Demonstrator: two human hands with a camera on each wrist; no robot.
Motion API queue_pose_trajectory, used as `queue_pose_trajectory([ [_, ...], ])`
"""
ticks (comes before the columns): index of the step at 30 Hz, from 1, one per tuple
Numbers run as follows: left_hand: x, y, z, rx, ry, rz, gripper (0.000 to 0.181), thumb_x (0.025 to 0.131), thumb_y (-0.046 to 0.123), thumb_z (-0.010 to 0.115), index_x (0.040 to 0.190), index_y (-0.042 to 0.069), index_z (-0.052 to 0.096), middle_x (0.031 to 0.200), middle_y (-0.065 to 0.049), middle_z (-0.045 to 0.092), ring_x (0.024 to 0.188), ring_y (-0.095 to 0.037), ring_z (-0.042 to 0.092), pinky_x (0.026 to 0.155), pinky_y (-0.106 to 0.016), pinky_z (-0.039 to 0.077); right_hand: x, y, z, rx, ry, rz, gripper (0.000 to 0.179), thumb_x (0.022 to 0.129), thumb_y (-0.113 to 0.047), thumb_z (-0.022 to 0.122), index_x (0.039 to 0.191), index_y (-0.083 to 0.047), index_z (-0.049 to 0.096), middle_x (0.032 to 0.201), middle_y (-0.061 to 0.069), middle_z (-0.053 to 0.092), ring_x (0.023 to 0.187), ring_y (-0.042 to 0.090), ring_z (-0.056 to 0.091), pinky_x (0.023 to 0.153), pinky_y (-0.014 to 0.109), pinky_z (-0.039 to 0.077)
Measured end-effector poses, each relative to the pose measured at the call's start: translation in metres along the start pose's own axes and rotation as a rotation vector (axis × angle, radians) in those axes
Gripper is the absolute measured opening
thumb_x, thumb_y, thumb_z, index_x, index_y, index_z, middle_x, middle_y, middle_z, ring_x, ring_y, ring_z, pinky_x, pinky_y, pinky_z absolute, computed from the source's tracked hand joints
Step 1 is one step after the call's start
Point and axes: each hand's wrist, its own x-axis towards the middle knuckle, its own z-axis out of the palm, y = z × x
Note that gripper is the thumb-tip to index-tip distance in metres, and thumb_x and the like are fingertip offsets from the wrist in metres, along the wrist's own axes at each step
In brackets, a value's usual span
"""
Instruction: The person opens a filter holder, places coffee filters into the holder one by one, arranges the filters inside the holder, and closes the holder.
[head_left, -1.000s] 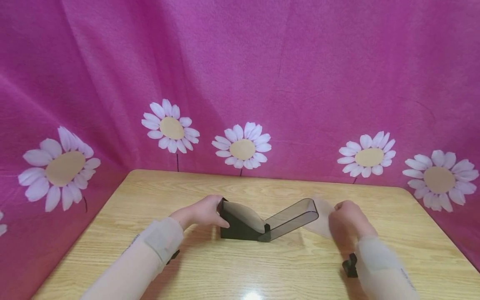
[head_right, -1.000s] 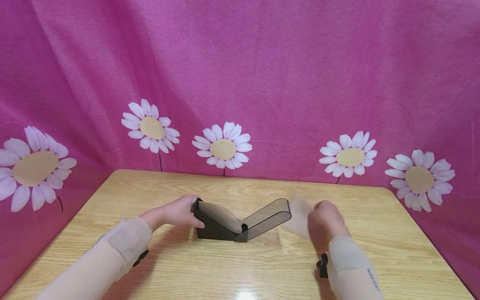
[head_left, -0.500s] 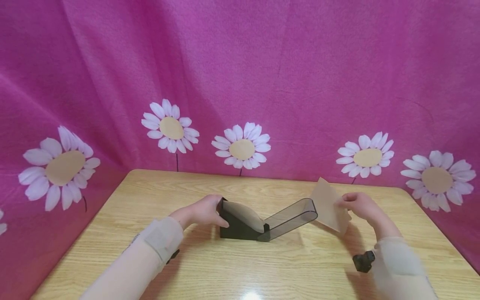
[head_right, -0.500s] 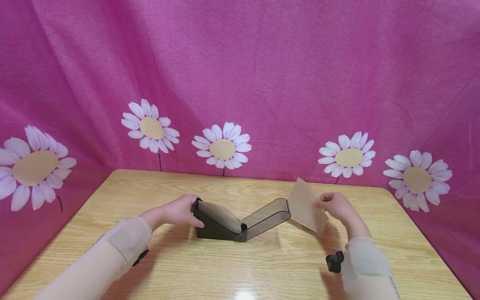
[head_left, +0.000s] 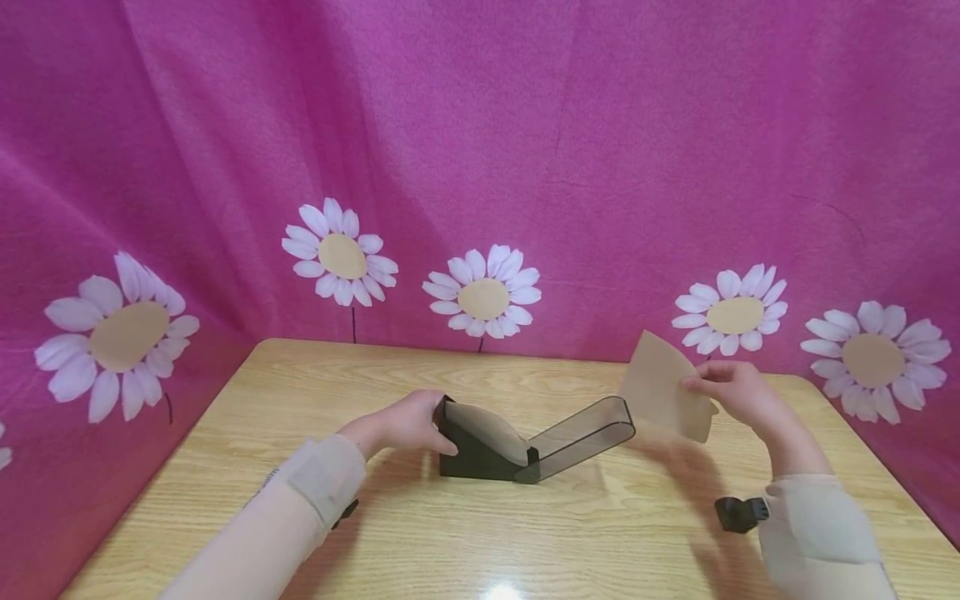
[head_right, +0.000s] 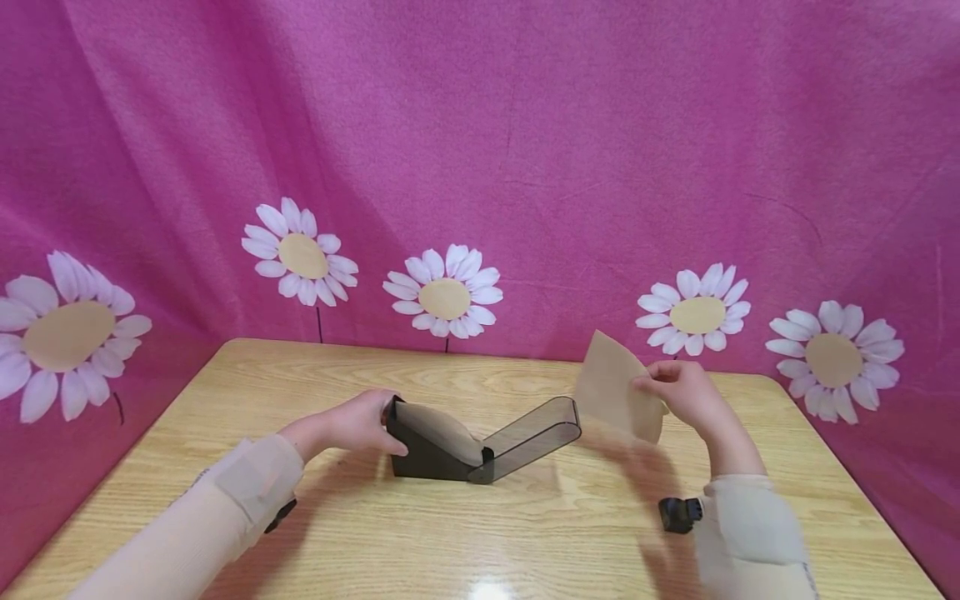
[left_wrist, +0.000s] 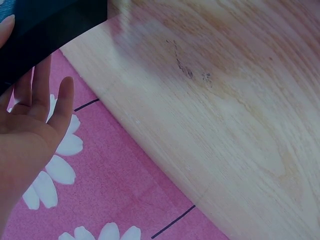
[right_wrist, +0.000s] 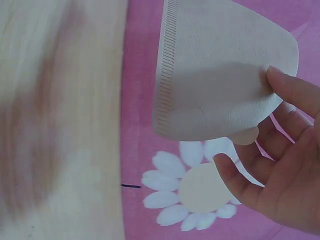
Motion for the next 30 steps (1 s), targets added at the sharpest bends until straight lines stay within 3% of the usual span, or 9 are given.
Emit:
queue_pose_trajectory([
  [15,0.001,-0.001,0.000,-0.006,-0.004,-0.009,0.033,0.070,0.008,0.079,0.096,0.005,0.058,0.088,-0.001,0.060,0.077,-0.012,0.047,0.072,-0.025,0.044,-0.013,-0.042,-0.014,0.008,0.089,-0.077,0.030,0.090,-0.023,0.062,0.098,0.006,0.063,0.072,-0.021,0.059,0.072,-0.004,0.048,0.066,0.022,0.037],
  [25,0.001,-0.001,0.000,-0.005,-0.007,-0.032,0.031,0.071,0.009,0.079,0.092,0.006,0.056,0.077,0.001,0.049,0.069,-0.011,0.043,0.062,-0.024,0.039,-0.021,-0.062,-0.016,-0.005,0.118,-0.125,0.030,0.089,-0.023,0.063,0.100,0.005,0.063,0.074,-0.017,0.061,0.071,-0.005,0.051,0.065,0.019,0.038],
  [30,0.001,-0.001,0.000,-0.011,-0.009,-0.038,0.031,0.071,0.010,0.079,0.091,0.006,0.056,0.079,0.001,0.051,0.071,-0.011,0.044,0.064,-0.024,0.040,-0.023,-0.071,-0.014,0.005,0.108,-0.137,0.030,0.090,-0.022,0.063,0.102,0.006,0.063,0.079,-0.013,0.066,0.073,-0.007,0.055,0.068,0.016,0.040],
])
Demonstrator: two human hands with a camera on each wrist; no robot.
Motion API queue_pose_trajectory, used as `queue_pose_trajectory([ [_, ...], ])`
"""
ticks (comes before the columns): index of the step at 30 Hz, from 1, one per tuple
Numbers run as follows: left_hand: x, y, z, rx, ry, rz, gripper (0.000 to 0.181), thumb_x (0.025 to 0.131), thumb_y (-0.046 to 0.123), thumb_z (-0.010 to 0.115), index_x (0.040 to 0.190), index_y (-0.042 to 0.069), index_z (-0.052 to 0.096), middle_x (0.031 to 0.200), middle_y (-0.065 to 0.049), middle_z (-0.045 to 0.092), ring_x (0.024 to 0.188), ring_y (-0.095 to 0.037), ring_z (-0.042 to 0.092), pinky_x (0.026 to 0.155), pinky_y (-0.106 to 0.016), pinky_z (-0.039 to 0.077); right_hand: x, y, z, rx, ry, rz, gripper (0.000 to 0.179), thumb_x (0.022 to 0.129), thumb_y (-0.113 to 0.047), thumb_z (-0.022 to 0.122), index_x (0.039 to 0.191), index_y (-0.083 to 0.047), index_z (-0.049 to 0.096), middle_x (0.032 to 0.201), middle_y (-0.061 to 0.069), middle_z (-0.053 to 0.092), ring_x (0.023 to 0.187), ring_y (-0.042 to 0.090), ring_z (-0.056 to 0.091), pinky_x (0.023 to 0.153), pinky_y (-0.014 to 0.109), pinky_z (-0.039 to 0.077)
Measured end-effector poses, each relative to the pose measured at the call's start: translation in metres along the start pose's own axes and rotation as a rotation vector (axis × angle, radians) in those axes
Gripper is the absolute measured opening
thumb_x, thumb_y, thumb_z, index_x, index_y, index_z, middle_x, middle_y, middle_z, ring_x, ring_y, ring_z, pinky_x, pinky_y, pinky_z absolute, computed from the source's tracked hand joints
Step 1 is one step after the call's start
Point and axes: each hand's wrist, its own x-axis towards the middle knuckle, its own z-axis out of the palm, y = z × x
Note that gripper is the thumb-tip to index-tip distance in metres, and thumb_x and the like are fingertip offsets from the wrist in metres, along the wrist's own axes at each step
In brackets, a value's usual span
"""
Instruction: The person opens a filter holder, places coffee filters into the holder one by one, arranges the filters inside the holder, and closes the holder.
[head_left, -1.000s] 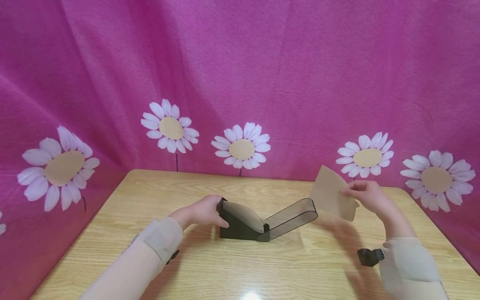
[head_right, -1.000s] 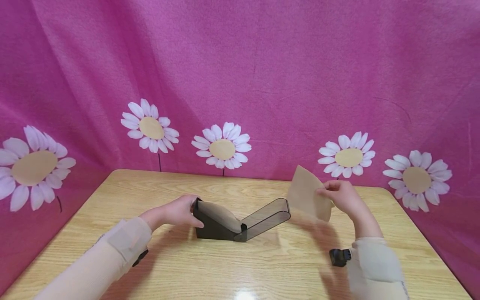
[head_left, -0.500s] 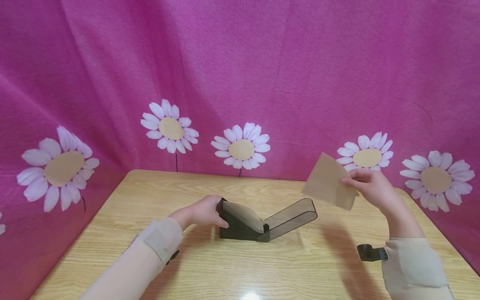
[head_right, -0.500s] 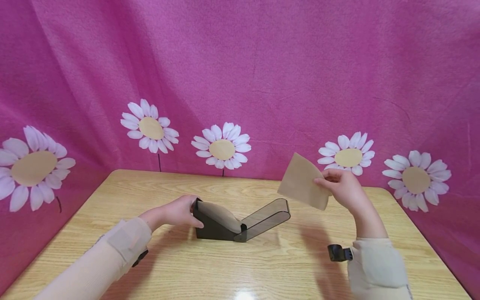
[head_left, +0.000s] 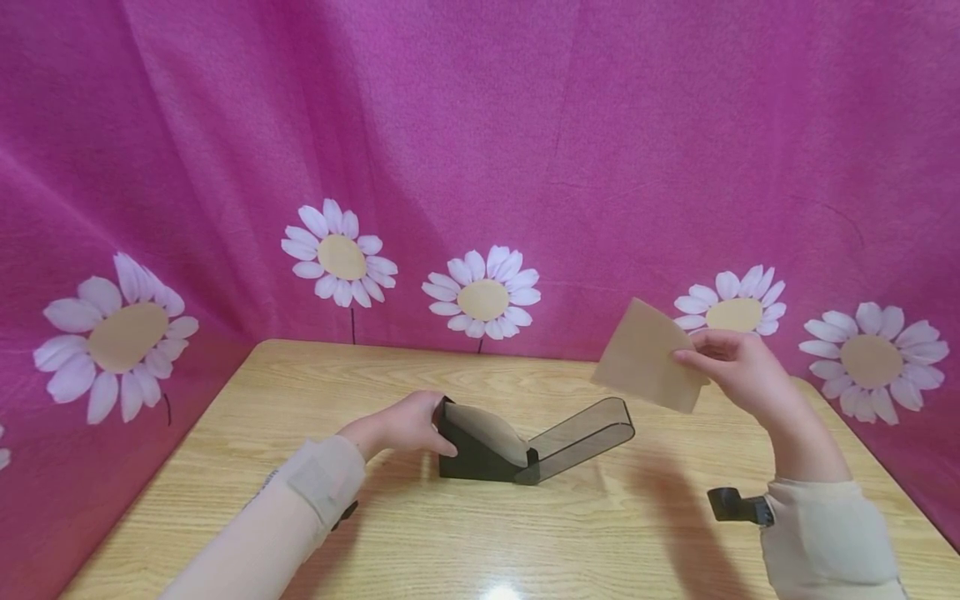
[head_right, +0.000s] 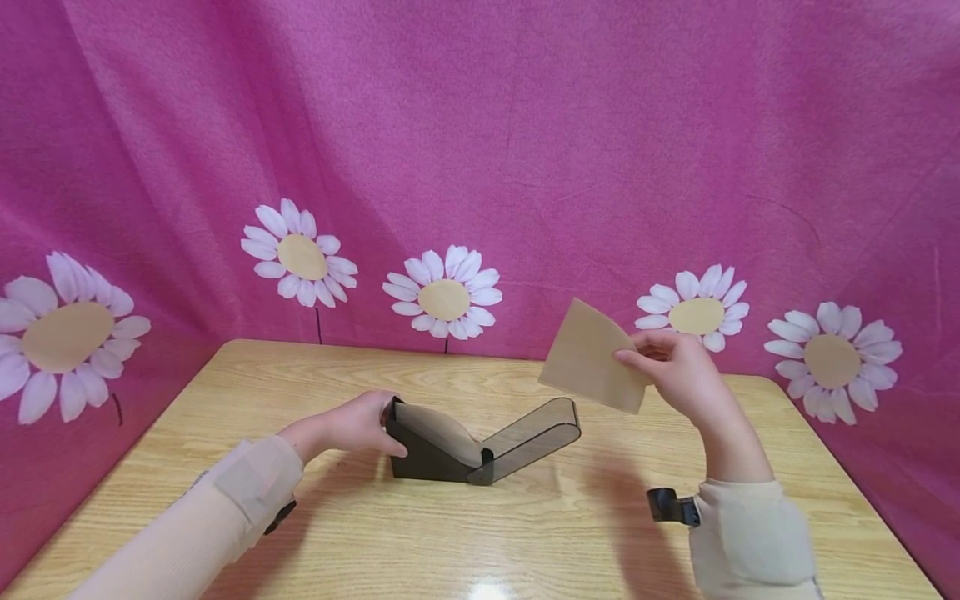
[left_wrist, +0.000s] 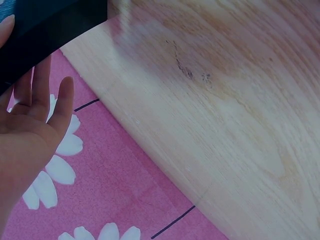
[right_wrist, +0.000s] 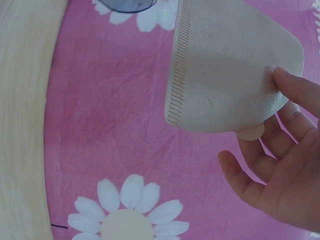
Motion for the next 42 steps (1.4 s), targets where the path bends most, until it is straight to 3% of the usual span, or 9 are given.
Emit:
queue_pose_trajectory([
  [5,0.000,0.000,0.000,-0.002,0.003,-0.004,0.030,0.071,0.010,0.079,0.091,0.006,0.057,0.080,0.001,0.053,0.073,-0.012,0.045,0.065,-0.024,0.041,-0.001,-0.007,0.003,-0.003,0.009,-0.007,0.028,0.089,-0.021,0.063,0.101,0.005,0.063,0.079,-0.011,0.067,0.073,-0.007,0.055,0.068,0.016,0.040],
  [12,0.000,-0.001,0.001,0.000,0.003,0.003,0.031,0.071,0.010,0.079,0.090,0.006,0.055,0.077,0.001,0.048,0.070,-0.011,0.043,0.062,-0.024,0.039,-0.003,-0.017,0.009,0.031,0.008,-0.055,0.024,0.088,-0.016,0.064,0.098,0.006,0.064,0.074,-0.021,0.059,0.072,-0.007,0.053,0.067,0.015,0.042],
  [19,0.000,-0.002,0.001,-0.008,0.001,0.010,0.032,0.071,0.009,0.079,0.091,0.006,0.055,0.077,0.001,0.049,0.068,-0.011,0.043,0.061,-0.024,0.038,-0.002,-0.029,0.020,0.040,-0.027,-0.103,0.018,0.088,-0.013,0.064,0.093,0.005,0.065,0.075,-0.011,0.062,0.070,-0.003,0.056,0.066,0.019,0.044],
  [27,-0.001,0.000,0.001,-0.016,-0.004,0.005,0.033,0.072,0.009,0.079,0.095,0.005,0.056,0.078,0.001,0.050,0.065,-0.010,0.042,0.059,-0.024,0.038,0.000,-0.042,0.036,0.056,-0.033,-0.094,0.018,0.088,-0.014,0.064,0.094,0.003,0.066,0.080,0.004,0.066,0.070,-0.001,0.056,0.067,0.021,0.044],
  [42,-0.001,-0.001,0.001,-0.022,-0.003,0.000,0.031,0.072,0.009,0.079,0.095,0.007,0.058,0.086,0.001,0.057,0.076,-0.012,0.047,0.069,-0.025,0.043,0.001,-0.055,0.069,0.036,-0.054,-0.123,0.011,0.087,-0.016,0.066,0.089,-0.006,0.069,0.088,0.007,0.068,0.091,0.020,0.058,0.076,0.033,0.044],
])
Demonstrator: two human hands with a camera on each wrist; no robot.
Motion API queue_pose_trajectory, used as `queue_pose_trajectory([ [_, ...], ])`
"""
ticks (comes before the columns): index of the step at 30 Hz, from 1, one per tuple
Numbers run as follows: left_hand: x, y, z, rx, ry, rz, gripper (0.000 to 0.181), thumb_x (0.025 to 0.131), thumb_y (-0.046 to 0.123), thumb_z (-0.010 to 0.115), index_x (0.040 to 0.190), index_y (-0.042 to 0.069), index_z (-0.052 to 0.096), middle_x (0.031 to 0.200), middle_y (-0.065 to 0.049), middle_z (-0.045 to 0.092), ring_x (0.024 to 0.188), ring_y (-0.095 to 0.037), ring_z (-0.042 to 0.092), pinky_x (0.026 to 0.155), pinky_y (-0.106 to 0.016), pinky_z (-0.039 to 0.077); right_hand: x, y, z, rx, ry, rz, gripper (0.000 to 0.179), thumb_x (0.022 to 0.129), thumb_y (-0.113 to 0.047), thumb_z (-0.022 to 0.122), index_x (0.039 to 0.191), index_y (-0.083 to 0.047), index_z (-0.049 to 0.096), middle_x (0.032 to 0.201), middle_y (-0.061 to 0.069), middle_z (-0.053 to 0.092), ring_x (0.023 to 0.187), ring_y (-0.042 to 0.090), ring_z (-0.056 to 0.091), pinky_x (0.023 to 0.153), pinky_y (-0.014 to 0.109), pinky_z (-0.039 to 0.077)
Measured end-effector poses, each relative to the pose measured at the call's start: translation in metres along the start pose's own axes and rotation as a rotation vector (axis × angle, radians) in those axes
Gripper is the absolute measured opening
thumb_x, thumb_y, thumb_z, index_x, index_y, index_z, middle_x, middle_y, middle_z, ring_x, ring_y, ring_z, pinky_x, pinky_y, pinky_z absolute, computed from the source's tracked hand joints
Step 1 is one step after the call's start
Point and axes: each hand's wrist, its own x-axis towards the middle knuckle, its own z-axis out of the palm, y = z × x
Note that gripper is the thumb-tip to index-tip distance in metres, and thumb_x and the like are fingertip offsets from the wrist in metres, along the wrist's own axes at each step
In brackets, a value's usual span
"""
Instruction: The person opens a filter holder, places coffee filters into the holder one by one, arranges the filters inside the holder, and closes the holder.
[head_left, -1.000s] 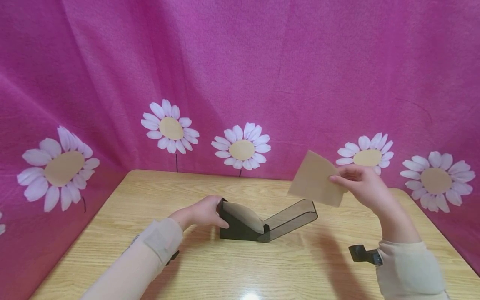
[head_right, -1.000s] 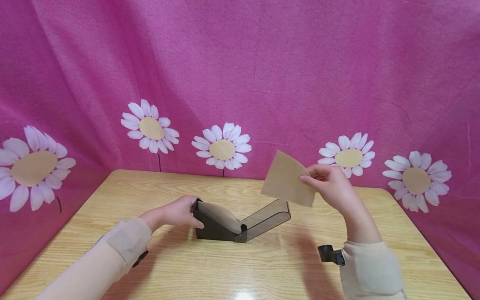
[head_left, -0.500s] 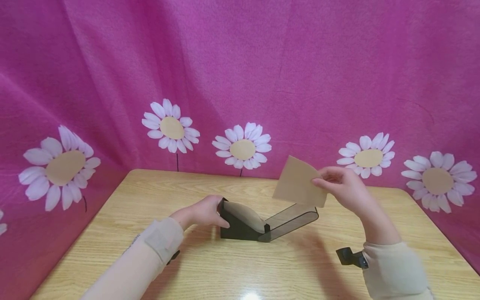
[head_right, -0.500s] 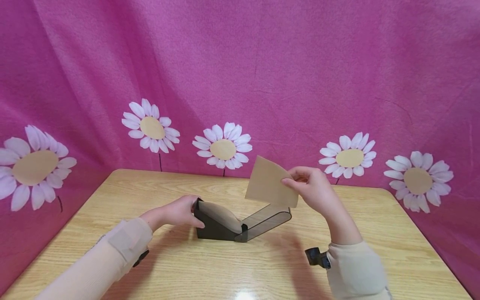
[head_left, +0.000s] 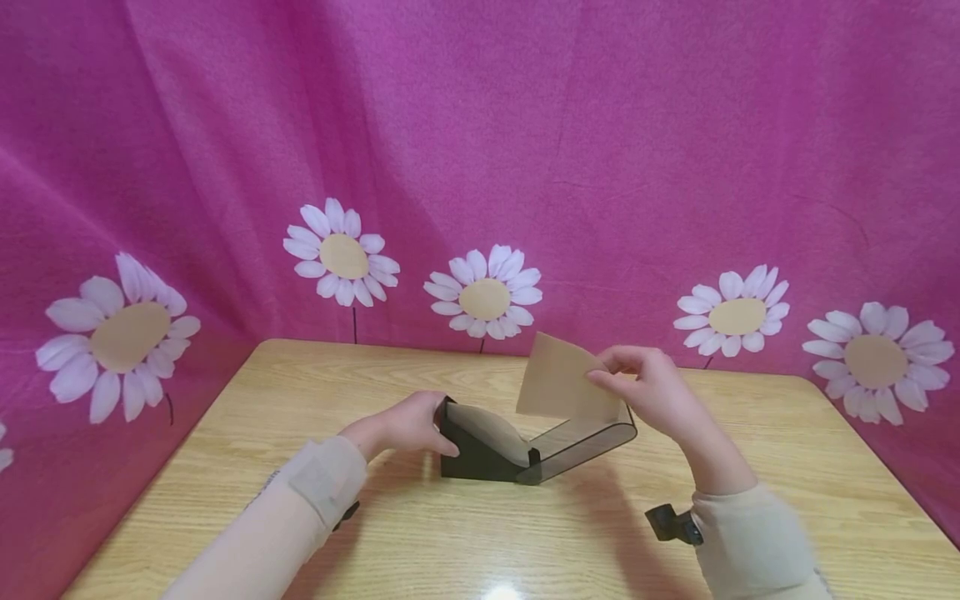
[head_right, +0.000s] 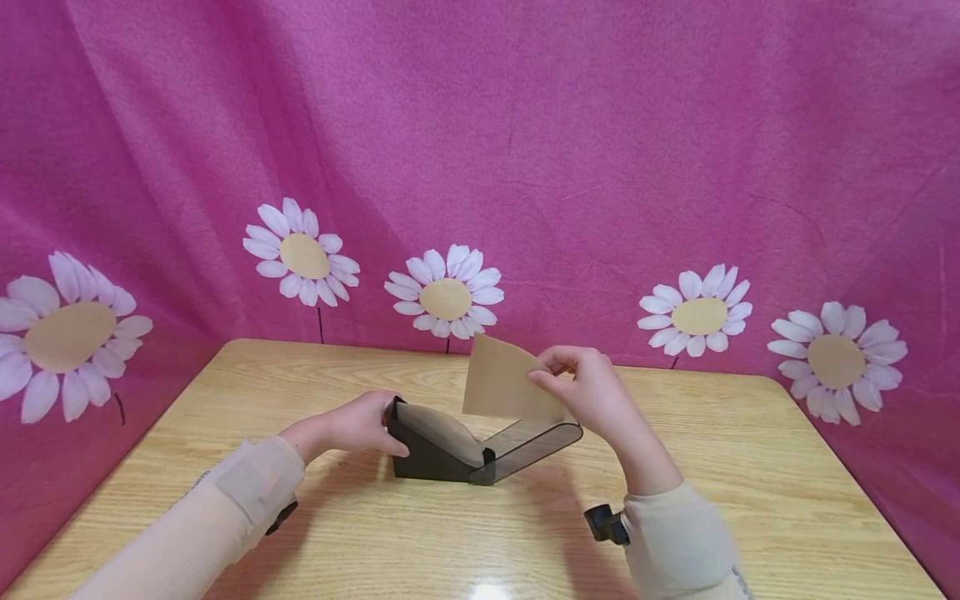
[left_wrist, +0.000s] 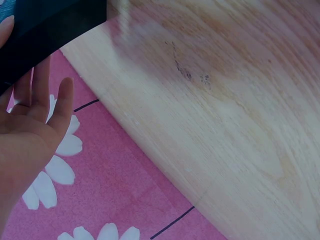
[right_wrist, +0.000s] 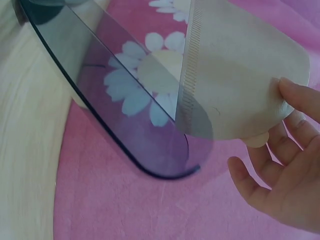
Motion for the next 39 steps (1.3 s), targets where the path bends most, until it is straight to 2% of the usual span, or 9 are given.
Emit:
queue_pose_trajectory([
  [9,0.001,-0.002,0.000,0.013,0.009,0.004,0.032,0.071,0.010,0.079,0.095,0.007,0.059,0.086,0.001,0.058,0.077,-0.012,0.047,0.071,-0.026,0.043,0.004,-0.003,0.020,-0.021,-0.002,-0.018,0.008,0.085,-0.014,0.067,0.084,-0.006,0.069,0.082,0.005,0.067,0.082,0.015,0.056,0.076,0.034,0.044],
  [19,0.001,-0.002,-0.001,0.015,0.005,0.000,0.031,0.071,0.010,0.079,0.093,0.007,0.058,0.083,0.000,0.057,0.074,-0.012,0.046,0.068,-0.024,0.042,0.007,-0.006,0.037,0.006,-0.032,-0.021,0.008,0.085,-0.013,0.066,0.087,-0.006,0.070,0.083,0.005,0.067,0.080,0.012,0.055,0.073,0.030,0.043],
  [30,0.001,-0.002,0.000,0.018,0.011,-0.004,0.032,0.071,0.011,0.080,0.090,0.006,0.055,0.079,0.000,0.052,0.069,-0.011,0.044,0.062,-0.024,0.041,0.009,-0.006,0.059,-0.027,-0.027,-0.097,0.005,0.083,-0.010,0.067,0.082,-0.006,0.070,0.078,0.003,0.067,0.075,0.011,0.057,0.072,0.033,0.047],
  [39,0.001,-0.002,0.000,0.022,0.011,0.016,0.030,0.070,0.010,0.079,0.091,0.006,0.057,0.084,0.000,0.057,0.074,-0.011,0.047,0.066,-0.024,0.043,0.010,-0.004,0.069,-0.043,-0.037,-0.093,0.004,0.084,-0.011,0.066,0.082,-0.008,0.069,0.079,0.003,0.067,0.075,0.010,0.056,0.068,0.028,0.045],
])
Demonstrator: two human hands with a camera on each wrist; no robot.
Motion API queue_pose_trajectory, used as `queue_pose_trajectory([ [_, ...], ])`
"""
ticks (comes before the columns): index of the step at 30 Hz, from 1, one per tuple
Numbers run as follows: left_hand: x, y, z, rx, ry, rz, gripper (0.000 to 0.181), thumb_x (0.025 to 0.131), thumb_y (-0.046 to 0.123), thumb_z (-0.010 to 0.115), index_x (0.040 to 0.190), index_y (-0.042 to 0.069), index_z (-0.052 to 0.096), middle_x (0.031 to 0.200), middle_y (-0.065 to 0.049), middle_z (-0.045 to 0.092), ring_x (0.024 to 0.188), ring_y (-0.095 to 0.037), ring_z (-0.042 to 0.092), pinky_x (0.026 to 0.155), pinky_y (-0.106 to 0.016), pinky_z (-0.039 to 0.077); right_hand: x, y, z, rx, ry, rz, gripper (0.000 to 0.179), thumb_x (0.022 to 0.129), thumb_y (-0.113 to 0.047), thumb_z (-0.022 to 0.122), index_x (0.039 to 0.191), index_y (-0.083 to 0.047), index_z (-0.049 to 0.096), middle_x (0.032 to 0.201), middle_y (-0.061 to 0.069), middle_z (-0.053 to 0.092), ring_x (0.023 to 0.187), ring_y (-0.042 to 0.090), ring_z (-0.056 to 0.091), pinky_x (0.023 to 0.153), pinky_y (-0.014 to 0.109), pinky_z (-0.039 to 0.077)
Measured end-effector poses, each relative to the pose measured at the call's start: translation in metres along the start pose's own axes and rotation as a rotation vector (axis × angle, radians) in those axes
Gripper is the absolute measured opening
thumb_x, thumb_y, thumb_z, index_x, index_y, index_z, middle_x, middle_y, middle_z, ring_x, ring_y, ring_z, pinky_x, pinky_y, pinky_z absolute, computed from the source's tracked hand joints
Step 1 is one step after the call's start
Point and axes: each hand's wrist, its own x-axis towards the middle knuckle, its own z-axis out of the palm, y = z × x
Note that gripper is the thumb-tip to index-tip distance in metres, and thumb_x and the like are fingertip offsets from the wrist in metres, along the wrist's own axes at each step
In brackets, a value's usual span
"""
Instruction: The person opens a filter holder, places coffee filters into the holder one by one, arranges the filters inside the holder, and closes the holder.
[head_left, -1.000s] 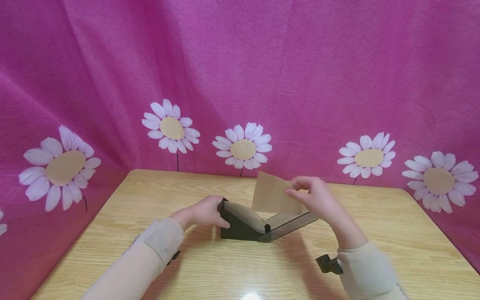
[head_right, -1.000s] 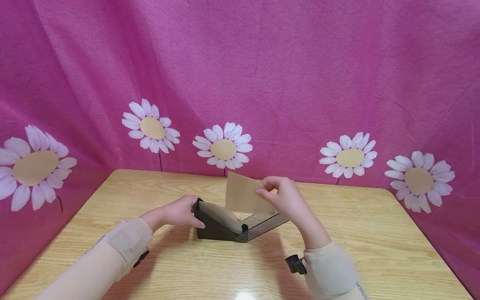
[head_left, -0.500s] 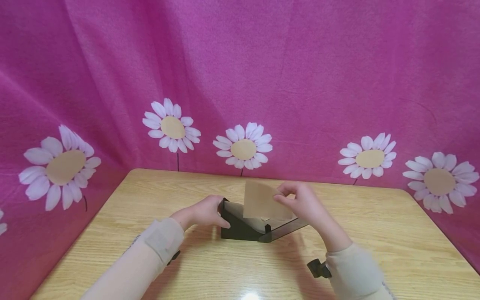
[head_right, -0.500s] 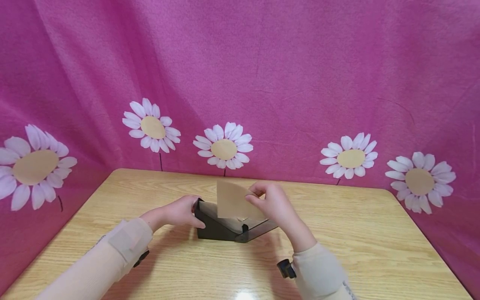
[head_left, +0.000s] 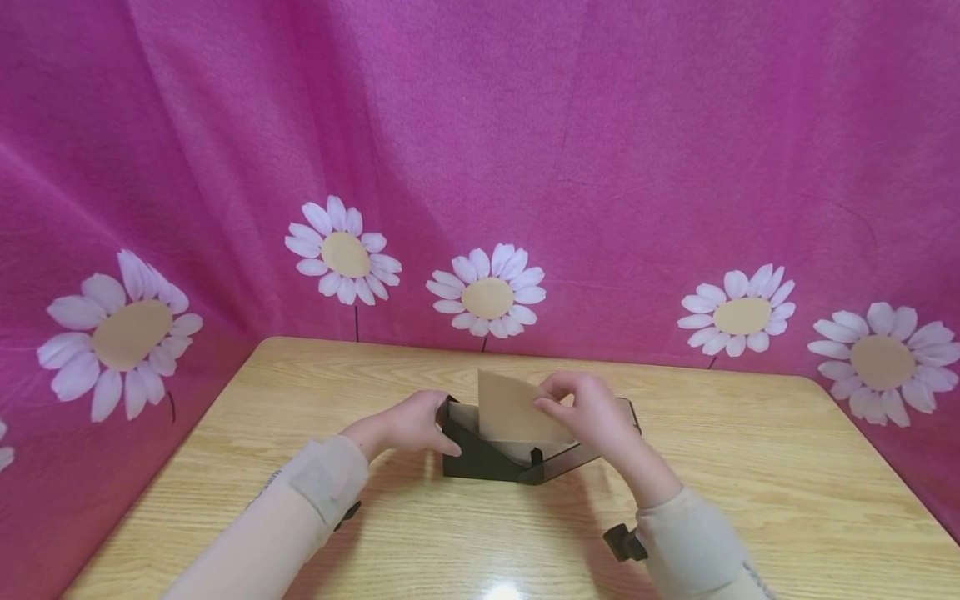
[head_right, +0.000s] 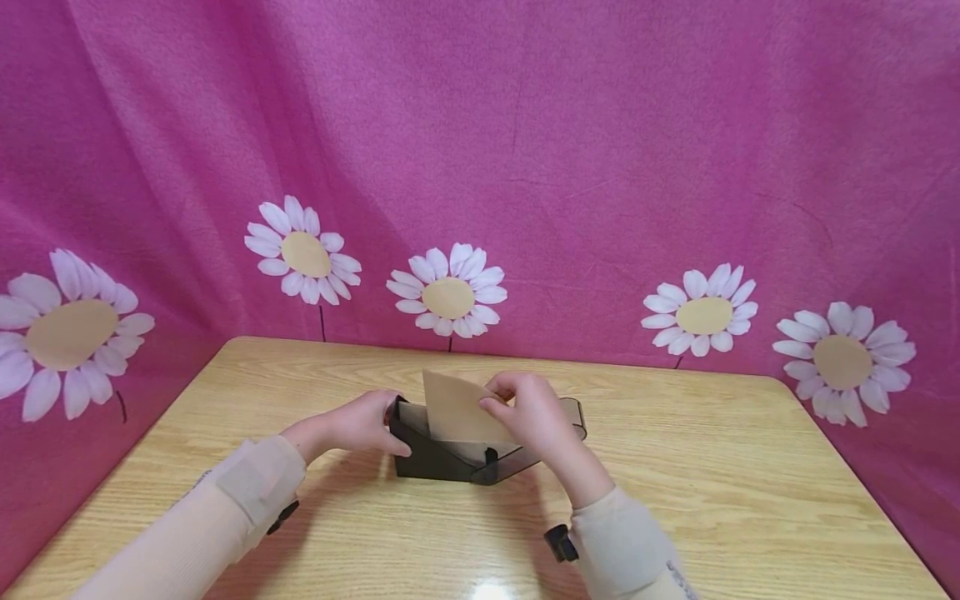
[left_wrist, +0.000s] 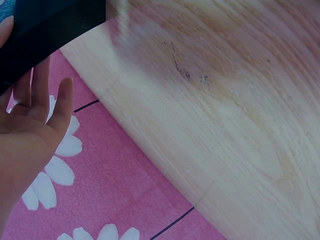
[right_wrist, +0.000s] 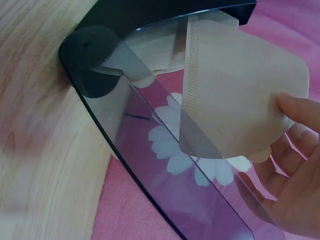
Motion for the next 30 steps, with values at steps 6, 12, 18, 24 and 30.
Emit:
queue_pose_trajectory([
  [6,0.000,0.000,0.000,-0.003,-0.003,-0.006,0.030,0.071,0.010,0.079,0.090,0.006,0.057,0.083,0.000,0.057,0.073,-0.011,0.047,0.066,-0.024,0.043,0.001,0.001,0.009,0.000,0.018,-0.046,0.004,0.083,-0.008,0.067,0.079,-0.006,0.069,0.078,0.004,0.067,0.075,0.012,0.058,0.071,0.036,0.049],
  [12,0.000,0.000,0.000,-0.001,0.003,0.002,0.030,0.070,0.010,0.080,0.089,0.006,0.057,0.081,0.000,0.055,0.074,-0.012,0.046,0.067,-0.024,0.042,0.002,0.003,0.017,-0.021,0.007,-0.033,0.006,0.082,-0.008,0.067,0.077,-0.007,0.068,0.074,0.002,0.066,0.074,0.012,0.058,0.073,0.037,0.048],
  [18,0.001,0.000,0.000,-0.009,0.002,0.003,0.031,0.070,0.009,0.080,0.091,0.005,0.057,0.083,0.000,0.057,0.075,-0.012,0.047,0.069,-0.025,0.043,0.002,0.002,0.023,-0.012,-0.015,-0.020,0.006,0.083,-0.008,0.066,0.077,-0.008,0.067,0.076,0.002,0.066,0.074,0.011,0.058,0.069,0.029,0.046],
  [24,0.000,0.000,0.000,-0.008,0.004,0.012,0.033,0.070,0.009,0.080,0.092,0.005,0.056,0.079,0.001,0.052,0.070,-0.011,0.045,0.064,-0.024,0.041,0.001,0.002,0.030,-0.017,-0.020,-0.003,0.005,0.082,-0.009,0.067,0.077,-0.009,0.067,0.075,-0.001,0.065,0.074,0.010,0.056,0.071,0.028,0.046],
  [30,0.000,0.000,0.001,-0.019,0.004,0.027,0.033,0.070,0.008,0.079,0.094,0.005,0.057,0.080,0.002,0.052,0.069,-0.010,0.044,0.064,-0.023,0.041,0.001,0.001,0.035,-0.014,-0.032,-0.008,0.008,0.082,-0.011,0.067,0.074,-0.011,0.066,0.073,-0.003,0.064,0.072,0.007,0.054,0.069,0.025,0.044],
])
